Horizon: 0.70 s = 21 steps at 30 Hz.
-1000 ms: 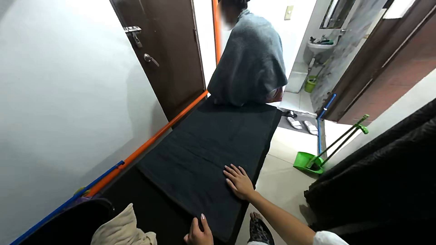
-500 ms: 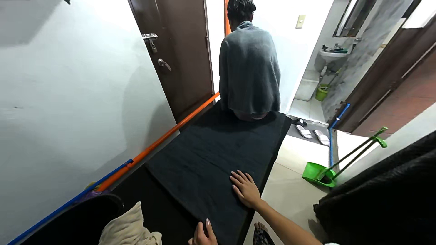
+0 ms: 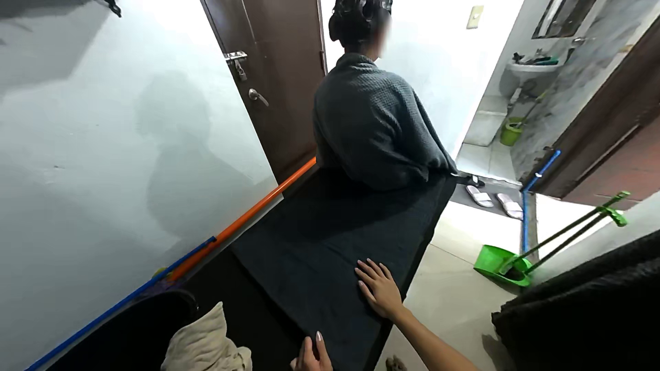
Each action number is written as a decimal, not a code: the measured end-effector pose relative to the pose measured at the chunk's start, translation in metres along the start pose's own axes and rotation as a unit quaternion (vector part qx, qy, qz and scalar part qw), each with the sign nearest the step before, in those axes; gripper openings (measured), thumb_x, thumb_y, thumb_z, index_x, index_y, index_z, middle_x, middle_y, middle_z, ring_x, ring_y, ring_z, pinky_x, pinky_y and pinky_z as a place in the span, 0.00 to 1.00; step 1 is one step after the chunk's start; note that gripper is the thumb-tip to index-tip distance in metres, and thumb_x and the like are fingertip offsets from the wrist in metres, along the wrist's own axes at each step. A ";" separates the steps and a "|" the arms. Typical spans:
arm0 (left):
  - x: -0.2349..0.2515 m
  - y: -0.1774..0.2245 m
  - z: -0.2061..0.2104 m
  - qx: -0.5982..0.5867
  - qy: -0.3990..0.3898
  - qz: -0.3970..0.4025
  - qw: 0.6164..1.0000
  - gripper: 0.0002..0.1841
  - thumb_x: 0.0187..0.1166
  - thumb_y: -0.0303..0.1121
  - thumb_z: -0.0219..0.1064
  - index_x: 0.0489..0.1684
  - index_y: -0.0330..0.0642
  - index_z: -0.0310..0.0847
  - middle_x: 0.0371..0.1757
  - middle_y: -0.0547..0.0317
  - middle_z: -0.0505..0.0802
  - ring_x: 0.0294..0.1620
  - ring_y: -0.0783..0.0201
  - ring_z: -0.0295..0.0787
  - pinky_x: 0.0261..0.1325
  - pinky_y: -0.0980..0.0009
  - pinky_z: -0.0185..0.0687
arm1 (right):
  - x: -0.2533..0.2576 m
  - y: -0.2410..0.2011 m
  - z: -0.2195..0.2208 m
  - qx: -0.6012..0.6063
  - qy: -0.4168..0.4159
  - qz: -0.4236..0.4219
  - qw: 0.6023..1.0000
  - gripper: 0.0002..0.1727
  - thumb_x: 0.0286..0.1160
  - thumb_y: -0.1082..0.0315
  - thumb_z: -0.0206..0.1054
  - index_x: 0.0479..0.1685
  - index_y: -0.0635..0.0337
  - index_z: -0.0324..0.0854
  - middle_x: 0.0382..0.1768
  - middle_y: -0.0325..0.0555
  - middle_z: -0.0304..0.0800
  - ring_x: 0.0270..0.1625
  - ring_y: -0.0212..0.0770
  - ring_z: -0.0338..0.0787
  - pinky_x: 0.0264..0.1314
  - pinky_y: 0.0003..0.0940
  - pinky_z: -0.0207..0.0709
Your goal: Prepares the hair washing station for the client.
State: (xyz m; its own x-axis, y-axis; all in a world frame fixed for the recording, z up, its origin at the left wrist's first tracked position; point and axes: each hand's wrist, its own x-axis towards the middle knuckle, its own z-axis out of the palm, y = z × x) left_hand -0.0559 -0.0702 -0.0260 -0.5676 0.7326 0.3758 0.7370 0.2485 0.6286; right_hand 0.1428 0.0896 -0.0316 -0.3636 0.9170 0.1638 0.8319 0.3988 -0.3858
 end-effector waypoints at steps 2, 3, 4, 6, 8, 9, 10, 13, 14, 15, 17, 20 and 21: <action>-0.001 0.000 0.000 -0.014 0.001 -0.009 1.000 0.21 0.82 0.40 0.60 0.27 0.28 0.86 0.23 0.43 0.89 0.30 0.44 0.88 0.52 0.37 0.74 | -0.001 0.000 0.000 0.003 -0.001 -0.002 1.000 0.30 0.91 0.45 0.38 0.84 0.35 0.75 0.90 0.28 0.66 0.94 0.45 0.56 0.94 0.58 0.43; -0.001 -0.001 -0.001 -0.023 0.002 -0.014 1.000 0.21 0.82 0.40 0.61 0.26 0.29 0.86 0.22 0.44 0.88 0.29 0.46 0.87 0.52 0.37 0.74 | -0.001 0.000 0.000 0.005 -0.001 -0.003 1.000 0.30 0.91 0.45 0.39 0.84 0.35 0.76 0.89 0.29 0.66 0.94 0.45 0.57 0.94 0.59 0.43; 0.000 -0.002 -0.001 -0.035 0.004 -0.020 0.999 0.21 0.80 0.40 0.62 0.23 0.30 0.85 0.20 0.46 0.86 0.26 0.48 0.85 0.50 0.39 0.74 | 0.000 -0.001 0.001 0.009 0.001 -0.004 1.000 0.30 0.91 0.46 0.39 0.83 0.35 0.77 0.89 0.29 0.67 0.94 0.46 0.58 0.94 0.60 0.43; 0.002 -0.003 0.000 -0.061 0.006 -0.040 0.997 0.19 0.77 0.41 0.65 0.19 0.35 0.82 0.14 0.57 0.79 0.18 0.60 0.77 0.37 0.52 0.74 | 0.003 -0.001 -0.001 0.022 -0.010 0.005 1.000 0.29 0.90 0.46 0.41 0.81 0.35 0.78 0.88 0.30 0.68 0.94 0.47 0.58 0.94 0.60 0.43; -0.001 0.002 -0.006 -0.112 -0.012 -0.089 0.990 0.14 0.75 0.37 0.69 0.25 0.33 0.85 0.17 0.58 0.82 0.19 0.66 0.79 0.30 0.63 0.78 | 0.007 -0.004 -0.012 0.075 -0.033 0.035 0.996 0.28 0.89 0.47 0.45 0.79 0.39 0.81 0.87 0.33 0.71 0.93 0.50 0.60 0.93 0.63 0.43; -0.003 0.009 -0.014 -0.140 -0.018 -0.116 0.983 0.12 0.74 0.35 0.70 0.32 0.31 0.87 0.21 0.56 0.86 0.23 0.67 0.83 0.32 0.66 0.82 | 0.013 -0.009 -0.020 0.127 -0.037 0.051 0.990 0.28 0.89 0.48 0.48 0.77 0.44 0.82 0.85 0.39 0.75 0.91 0.53 0.62 0.91 0.65 0.45; -0.002 0.016 -0.023 -0.159 -0.015 -0.129 0.979 0.10 0.73 0.32 0.71 0.37 0.31 0.89 0.26 0.54 0.90 0.27 0.68 0.87 0.36 0.68 0.85 | 0.021 -0.016 -0.031 0.188 -0.033 0.061 0.980 0.27 0.89 0.50 0.50 0.77 0.50 0.82 0.82 0.46 0.78 0.88 0.56 0.67 0.89 0.66 0.50; 0.010 0.033 -0.050 -0.226 0.022 -0.093 0.969 0.08 0.75 0.27 0.66 0.41 0.33 0.90 0.32 0.61 0.93 0.30 0.79 0.88 0.37 0.81 0.85 | 0.060 -0.042 -0.064 0.439 -0.015 0.086 0.894 0.27 0.91 0.59 0.53 0.82 0.67 0.70 0.77 0.59 0.79 0.76 0.48 0.83 0.79 0.45 0.76; 0.020 0.038 -0.060 -0.257 0.038 -0.072 0.963 0.08 0.76 0.26 0.65 0.42 0.32 0.89 0.31 0.62 0.92 0.28 0.79 0.86 0.34 0.82 0.84 | 0.076 -0.056 -0.074 0.560 -0.015 0.122 0.820 0.28 0.92 0.63 0.50 0.85 0.69 0.64 0.77 0.59 0.79 0.71 0.46 0.86 0.71 0.41 0.82; 0.034 0.042 -0.071 -0.284 0.043 -0.056 0.956 0.08 0.77 0.25 0.64 0.43 0.30 0.88 0.31 0.62 0.91 0.27 0.78 0.85 0.33 0.81 0.84 | 0.092 -0.073 -0.083 0.679 -0.016 0.179 0.712 0.28 0.95 0.61 0.44 0.87 0.68 0.58 0.76 0.58 0.79 0.67 0.47 0.89 0.65 0.41 0.86; 0.067 0.047 -0.096 -0.325 0.028 -0.055 0.944 0.10 0.79 0.23 0.60 0.49 0.28 0.85 0.33 0.61 0.90 0.29 0.75 0.85 0.35 0.77 0.85 | 0.122 -0.095 -0.095 0.845 -0.013 0.288 0.450 0.35 0.94 0.45 0.33 0.90 0.59 0.49 0.78 0.62 0.74 0.70 0.58 0.87 0.66 0.50 0.85; 0.124 0.041 -0.118 -0.370 -0.029 -0.107 0.923 0.15 0.84 0.23 0.55 0.61 0.24 0.80 0.47 0.50 0.92 0.41 0.64 0.91 0.49 0.66 0.90 | 0.155 -0.109 -0.089 0.920 0.049 0.324 0.216 0.45 0.83 0.29 0.34 0.92 0.48 0.46 0.86 0.58 0.64 0.84 0.62 0.73 0.78 0.60 0.75; 0.141 0.035 -0.119 -0.383 -0.047 -0.138 0.912 0.16 0.84 0.23 0.53 0.64 0.24 0.78 0.51 0.46 0.92 0.45 0.61 0.92 0.52 0.64 0.90 | 0.161 -0.114 -0.085 0.928 0.068 0.313 0.191 0.45 0.82 0.27 0.34 0.92 0.46 0.47 0.86 0.55 0.63 0.85 0.61 0.70 0.80 0.61 0.73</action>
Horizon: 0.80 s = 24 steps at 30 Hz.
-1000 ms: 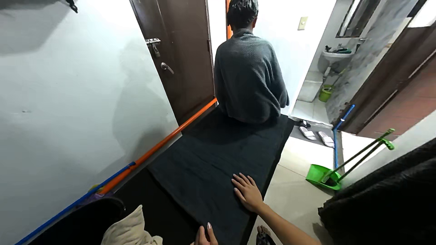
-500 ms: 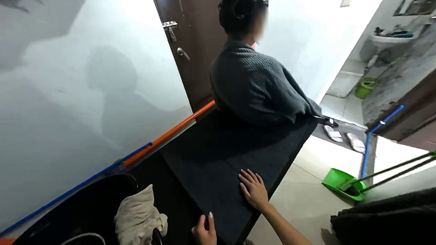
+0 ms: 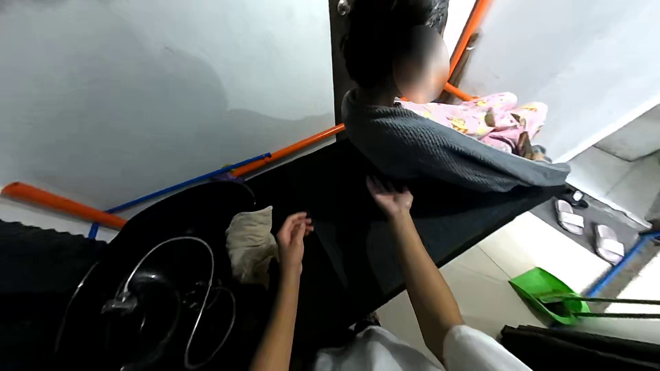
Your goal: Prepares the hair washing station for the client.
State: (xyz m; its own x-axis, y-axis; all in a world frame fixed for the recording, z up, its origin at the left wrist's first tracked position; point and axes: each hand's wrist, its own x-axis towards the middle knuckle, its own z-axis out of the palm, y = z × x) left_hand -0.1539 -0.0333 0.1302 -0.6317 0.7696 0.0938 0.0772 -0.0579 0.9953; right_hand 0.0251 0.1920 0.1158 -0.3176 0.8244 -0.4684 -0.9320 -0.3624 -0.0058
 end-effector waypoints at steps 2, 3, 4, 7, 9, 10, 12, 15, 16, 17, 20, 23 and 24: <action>0.024 -0.004 -0.007 -0.033 -0.009 -0.088 0.996 0.18 0.87 0.22 0.51 0.71 0.26 0.74 0.59 0.39 0.91 0.52 0.57 0.93 0.57 0.62 0.88 | 0.004 0.011 -0.002 0.045 -0.016 -0.027 0.999 0.44 0.79 0.25 0.33 0.87 0.41 0.55 0.83 0.50 0.68 0.84 0.59 0.70 0.79 0.68 0.70; 0.032 -0.005 -0.011 -0.044 -0.016 -0.120 0.992 0.18 0.88 0.21 0.50 0.74 0.28 0.72 0.63 0.38 0.89 0.55 0.55 0.92 0.59 0.61 0.87 | 0.004 0.018 -0.004 0.057 -0.021 -0.037 0.997 0.43 0.79 0.24 0.33 0.88 0.38 0.55 0.85 0.48 0.67 0.86 0.58 0.68 0.80 0.70 0.67; 0.039 -0.004 -0.014 -0.052 -0.025 -0.138 0.989 0.19 0.88 0.20 0.50 0.75 0.29 0.72 0.66 0.38 0.88 0.57 0.54 0.92 0.60 0.60 0.87 | 0.006 0.026 -0.005 0.061 -0.020 -0.044 0.997 0.43 0.79 0.24 0.32 0.89 0.36 0.55 0.86 0.47 0.65 0.88 0.58 0.66 0.81 0.72 0.65; 0.038 -0.005 -0.022 -0.076 -0.066 -0.181 0.978 0.21 0.87 0.18 0.48 0.78 0.31 0.69 0.72 0.38 0.85 0.63 0.52 0.90 0.63 0.58 0.86 | 0.008 0.033 -0.015 0.001 0.011 -0.069 0.998 0.42 0.81 0.26 0.31 0.89 0.36 0.54 0.87 0.46 0.65 0.88 0.56 0.65 0.80 0.74 0.64; 0.039 -0.013 -0.030 -0.089 -0.075 -0.220 0.969 0.23 0.88 0.18 0.46 0.81 0.32 0.67 0.77 0.38 0.82 0.67 0.51 0.89 0.66 0.57 0.85 | 0.008 0.037 -0.024 -0.024 0.025 -0.066 0.997 0.42 0.81 0.26 0.31 0.89 0.35 0.56 0.86 0.45 0.67 0.87 0.55 0.67 0.79 0.75 0.64; 0.044 -0.018 -0.031 -0.097 -0.071 -0.233 0.965 0.23 0.88 0.19 0.44 0.82 0.32 0.66 0.78 0.39 0.81 0.68 0.50 0.88 0.67 0.56 0.85 | 0.010 0.039 -0.025 -0.022 0.033 -0.064 0.997 0.41 0.80 0.26 0.31 0.88 0.35 0.57 0.84 0.44 0.68 0.86 0.54 0.68 0.78 0.74 0.65; 0.059 -0.027 -0.024 -0.120 -0.041 -0.246 0.961 0.24 0.88 0.18 0.43 0.82 0.32 0.65 0.80 0.38 0.79 0.71 0.49 0.86 0.68 0.55 0.84 | 0.018 0.037 -0.024 -0.009 0.045 -0.054 0.997 0.40 0.80 0.26 0.33 0.83 0.37 0.61 0.80 0.44 0.72 0.82 0.53 0.71 0.76 0.73 0.67; 0.068 -0.030 -0.014 -0.126 -0.013 -0.260 0.957 0.24 0.88 0.18 0.44 0.83 0.34 0.65 0.80 0.37 0.78 0.71 0.47 0.86 0.67 0.53 0.85 | 0.020 0.025 -0.036 -0.019 0.046 -0.051 0.997 0.40 0.79 0.26 0.34 0.81 0.38 0.64 0.77 0.45 0.75 0.80 0.53 0.73 0.75 0.72 0.68; 0.069 -0.027 -0.012 -0.120 -0.019 -0.257 0.959 0.24 0.89 0.17 0.44 0.83 0.35 0.65 0.80 0.38 0.78 0.70 0.48 0.86 0.66 0.54 0.85 | 0.022 0.021 -0.039 -0.021 0.041 -0.048 0.998 0.40 0.79 0.26 0.35 0.80 0.38 0.64 0.76 0.45 0.76 0.79 0.54 0.74 0.75 0.72 0.69; 0.068 -0.023 -0.013 -0.113 -0.028 -0.250 0.961 0.24 0.89 0.17 0.44 0.83 0.36 0.66 0.80 0.39 0.79 0.69 0.48 0.86 0.66 0.54 0.85 | 0.024 0.017 -0.042 -0.024 0.035 -0.047 0.998 0.39 0.79 0.27 0.35 0.79 0.40 0.65 0.75 0.45 0.77 0.78 0.53 0.76 0.74 0.71 0.70; 0.057 -0.013 -0.024 -0.091 -0.050 -0.223 0.969 0.24 0.88 0.17 0.45 0.82 0.37 0.68 0.79 0.43 0.80 0.71 0.50 0.86 0.68 0.52 0.84 | 0.025 0.016 -0.054 -0.043 0.017 -0.054 0.997 0.39 0.82 0.30 0.31 0.79 0.44 0.64 0.73 0.46 0.77 0.76 0.51 0.77 0.75 0.68 0.70; 0.041 -0.004 -0.036 -0.070 -0.074 -0.196 0.975 0.23 0.88 0.19 0.47 0.81 0.37 0.70 0.79 0.45 0.81 0.71 0.52 0.86 0.70 0.54 0.85 | 0.027 0.020 -0.056 -0.035 -0.001 -0.042 0.999 0.39 0.81 0.30 0.32 0.78 0.46 0.65 0.70 0.46 0.79 0.74 0.50 0.79 0.74 0.66 0.73; 0.035 -0.002 -0.041 -0.063 -0.084 -0.181 0.978 0.23 0.88 0.20 0.47 0.81 0.37 0.71 0.79 0.46 0.82 0.72 0.53 0.86 0.71 0.55 0.85 | 0.027 0.022 -0.055 -0.036 -0.003 -0.041 0.999 0.39 0.81 0.31 0.32 0.78 0.46 0.65 0.70 0.46 0.79 0.74 0.49 0.79 0.75 0.66 0.72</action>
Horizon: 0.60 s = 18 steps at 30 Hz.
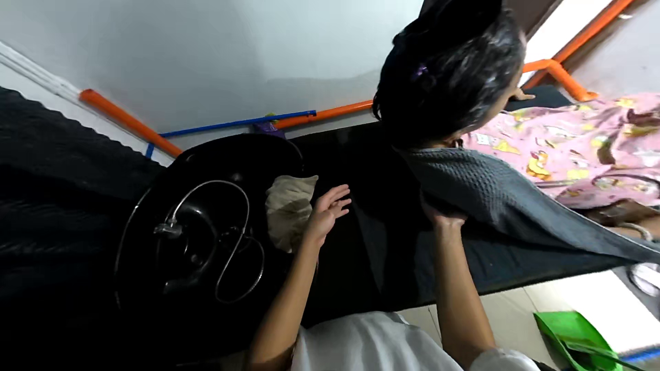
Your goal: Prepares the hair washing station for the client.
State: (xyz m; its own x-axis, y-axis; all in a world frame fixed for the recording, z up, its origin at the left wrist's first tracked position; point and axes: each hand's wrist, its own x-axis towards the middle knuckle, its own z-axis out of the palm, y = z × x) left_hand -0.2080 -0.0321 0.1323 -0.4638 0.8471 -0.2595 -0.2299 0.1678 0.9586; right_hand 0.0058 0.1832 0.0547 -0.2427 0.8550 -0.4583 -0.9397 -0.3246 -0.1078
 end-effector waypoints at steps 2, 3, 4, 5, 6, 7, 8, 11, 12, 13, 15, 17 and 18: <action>-0.014 -0.002 -0.009 0.027 -0.007 0.033 0.999 0.23 0.86 0.22 0.48 0.80 0.35 0.71 0.78 0.46 0.82 0.72 0.53 0.86 0.72 0.55 0.84 | -0.001 0.002 0.008 -0.001 0.003 -0.004 1.000 0.39 0.81 0.30 0.32 0.78 0.46 0.64 0.71 0.45 0.79 0.75 0.49 0.79 0.76 0.66 0.72; -0.022 -0.006 -0.014 0.043 -0.004 0.052 0.998 0.24 0.85 0.24 0.48 0.79 0.34 0.72 0.77 0.45 0.83 0.72 0.53 0.86 0.72 0.55 0.84 | -0.002 0.000 0.009 0.007 0.000 -0.002 1.000 0.39 0.81 0.30 0.34 0.78 0.45 0.65 0.70 0.46 0.80 0.75 0.49 0.79 0.76 0.66 0.72; -0.028 -0.010 -0.018 0.063 0.003 0.080 0.995 0.23 0.84 0.25 0.49 0.78 0.31 0.72 0.75 0.43 0.85 0.71 0.52 0.87 0.72 0.56 0.84 | 0.000 -0.002 0.010 0.022 -0.010 0.005 1.000 0.38 0.81 0.30 0.34 0.76 0.45 0.67 0.69 0.45 0.81 0.74 0.49 0.80 0.75 0.65 0.72; -0.035 -0.015 -0.024 0.092 0.012 0.117 0.989 0.23 0.84 0.27 0.49 0.75 0.29 0.73 0.72 0.41 0.87 0.69 0.52 0.88 0.71 0.56 0.85 | 0.002 -0.004 0.011 0.041 -0.020 0.015 0.999 0.38 0.79 0.29 0.35 0.74 0.44 0.69 0.68 0.44 0.82 0.73 0.49 0.81 0.75 0.64 0.73; -0.042 -0.020 -0.029 0.124 0.023 0.156 0.980 0.22 0.85 0.27 0.49 0.73 0.26 0.75 0.69 0.41 0.89 0.68 0.53 0.89 0.70 0.58 0.86 | 0.003 -0.005 0.013 0.059 -0.029 0.023 0.998 0.39 0.77 0.28 0.35 0.73 0.43 0.70 0.68 0.44 0.82 0.74 0.49 0.81 0.76 0.63 0.73; -0.050 -0.023 -0.033 0.153 0.033 0.190 0.969 0.21 0.86 0.27 0.50 0.71 0.25 0.76 0.67 0.41 0.90 0.67 0.54 0.90 0.71 0.59 0.85 | 0.002 -0.006 0.016 0.068 -0.035 0.026 0.997 0.40 0.77 0.27 0.36 0.75 0.43 0.69 0.71 0.44 0.81 0.77 0.50 0.79 0.78 0.62 0.71; -0.060 -0.026 -0.037 0.180 0.044 0.219 0.958 0.20 0.86 0.28 0.50 0.68 0.24 0.78 0.65 0.42 0.92 0.67 0.56 0.90 0.71 0.61 0.85 | 0.000 -0.007 0.020 0.068 -0.030 0.023 0.997 0.42 0.77 0.26 0.36 0.79 0.43 0.66 0.75 0.45 0.78 0.80 0.51 0.76 0.81 0.62 0.69; -0.094 -0.032 -0.040 0.260 0.071 0.268 0.925 0.19 0.86 0.31 0.54 0.63 0.29 0.85 0.61 0.48 0.94 0.65 0.62 0.90 0.70 0.66 0.85 | -0.013 -0.008 0.033 -0.002 -0.012 0.008 1.000 0.42 0.83 0.29 0.36 0.87 0.46 0.58 0.83 0.48 0.70 0.84 0.55 0.73 0.82 0.59 0.72; -0.103 -0.036 -0.040 0.285 0.076 0.279 0.914 0.18 0.85 0.32 0.56 0.62 0.30 0.86 0.61 0.49 0.94 0.66 0.63 0.90 0.71 0.66 0.85 | -0.017 -0.010 0.037 -0.035 -0.023 0.008 0.999 0.41 0.84 0.29 0.36 0.88 0.45 0.57 0.83 0.48 0.71 0.83 0.55 0.75 0.79 0.56 0.75; -0.112 -0.039 -0.039 0.307 0.076 0.286 0.905 0.18 0.84 0.33 0.58 0.61 0.30 0.87 0.62 0.48 0.94 0.68 0.62 0.89 0.73 0.66 0.84 | -0.021 -0.012 0.040 -0.057 -0.040 0.010 0.997 0.41 0.85 0.30 0.36 0.88 0.45 0.57 0.83 0.48 0.72 0.81 0.55 0.78 0.78 0.54 0.77; -0.127 -0.048 -0.035 0.349 0.069 0.282 0.891 0.19 0.81 0.33 0.62 0.61 0.29 0.87 0.65 0.43 0.93 0.75 0.55 0.85 0.80 0.62 0.77 | -0.026 -0.015 0.043 -0.086 -0.082 0.014 0.993 0.40 0.86 0.31 0.35 0.89 0.44 0.57 0.83 0.48 0.72 0.81 0.54 0.78 0.78 0.53 0.76; -0.137 -0.057 -0.031 0.377 0.043 0.272 0.884 0.19 0.79 0.32 0.63 0.62 0.28 0.87 0.67 0.41 0.91 0.79 0.49 0.81 0.84 0.58 0.72 | -0.030 -0.017 0.047 -0.096 -0.103 0.013 0.990 0.39 0.87 0.31 0.34 0.89 0.43 0.57 0.84 0.49 0.71 0.82 0.54 0.77 0.79 0.53 0.75; -0.140 -0.063 -0.030 0.388 0.026 0.270 0.881 0.19 0.79 0.32 0.63 0.63 0.29 0.87 0.69 0.42 0.91 0.81 0.47 0.78 0.86 0.55 0.69 | -0.031 -0.018 0.049 -0.091 -0.100 0.008 0.991 0.39 0.87 0.33 0.35 0.89 0.45 0.58 0.83 0.52 0.73 0.81 0.56 0.78 0.78 0.54 0.76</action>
State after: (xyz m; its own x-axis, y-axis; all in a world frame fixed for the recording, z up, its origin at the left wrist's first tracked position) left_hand -0.1546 -0.1762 0.1045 -0.3683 0.8885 0.2738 0.6818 0.0579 0.7293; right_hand 0.0184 0.1822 0.1143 -0.3180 0.9063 -0.2785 -0.8807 -0.3911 -0.2673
